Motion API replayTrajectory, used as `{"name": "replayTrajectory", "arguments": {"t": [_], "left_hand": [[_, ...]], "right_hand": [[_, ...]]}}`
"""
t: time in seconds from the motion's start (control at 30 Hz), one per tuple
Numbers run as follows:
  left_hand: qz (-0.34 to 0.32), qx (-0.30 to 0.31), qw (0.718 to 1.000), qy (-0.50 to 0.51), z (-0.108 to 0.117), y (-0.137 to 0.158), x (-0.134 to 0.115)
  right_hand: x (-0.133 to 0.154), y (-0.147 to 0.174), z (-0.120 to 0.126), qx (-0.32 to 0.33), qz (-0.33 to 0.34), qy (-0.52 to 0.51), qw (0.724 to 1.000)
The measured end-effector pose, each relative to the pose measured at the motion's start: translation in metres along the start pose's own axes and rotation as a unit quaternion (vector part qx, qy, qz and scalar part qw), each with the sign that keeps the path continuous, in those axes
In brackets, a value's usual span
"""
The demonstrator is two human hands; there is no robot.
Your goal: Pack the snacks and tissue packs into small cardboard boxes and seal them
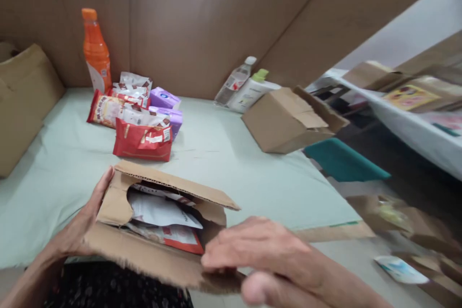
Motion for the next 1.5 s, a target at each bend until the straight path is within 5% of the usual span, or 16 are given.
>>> {"name": "replayTrajectory", "arguments": {"t": [0.23, 0.47, 0.67, 0.77, 0.87, 0.93, 1.07, 1.2, 1.33, 1.4, 1.5], "left_hand": [[-0.043, 0.012, 0.997, 0.066, 0.005, -0.012, -0.002], [-0.066, 0.033, 0.994, 0.082, 0.002, -0.02, 0.001], [-0.012, 0.059, 0.992, 0.115, -0.008, -0.029, 0.006], [0.017, 0.062, 0.993, 0.096, -0.009, -0.029, 0.007], [-0.006, 0.061, 0.995, 0.072, -0.007, -0.024, 0.002], [-0.029, 0.049, 0.997, 0.044, -0.003, -0.016, 0.0], [-0.047, 0.013, 0.998, -0.031, 0.008, 0.006, -0.001], [0.011, -0.005, 1.0, -0.028, 0.022, 0.024, 0.004], [0.042, -0.008, 0.999, -0.017, 0.03, 0.03, -0.002], [0.063, 0.008, 0.998, -0.014, 0.027, 0.031, 0.0], [0.052, 0.009, 0.999, 0.002, 0.024, 0.035, 0.008]], "right_hand": [[-0.032, -0.029, -0.014, 0.131, -0.122, 0.15, 0.972], [-0.067, -0.05, -0.044, 0.279, -0.178, 0.14, 0.933], [-0.07, -0.063, -0.074, 0.24, -0.146, 0.184, 0.942], [-0.054, -0.052, -0.044, 0.155, -0.108, 0.179, 0.965], [-0.034, -0.028, 0.017, -0.007, -0.064, 0.177, 0.982], [-0.036, -0.011, 0.066, -0.151, -0.106, 0.232, 0.955], [-0.053, -0.017, 0.126, -0.381, -0.195, 0.327, 0.842], [-0.089, -0.115, 0.122, -0.358, -0.131, 0.352, 0.855], [-0.137, -0.187, 0.087, -0.22, -0.159, 0.416, 0.868], [-0.138, -0.185, 0.071, -0.18, -0.154, 0.393, 0.889], [-0.094, -0.139, 0.07, -0.228, -0.114, 0.288, 0.923]]}}
Point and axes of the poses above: each hand's wrist, its own y-axis away from the middle knuckle, its own z-axis out of the back of the hand, x = y × z, the point moved 8 cm from there along -y, towards the middle knuckle, and after that the axes turned 6 degrees about y, right-handed, at the moved point
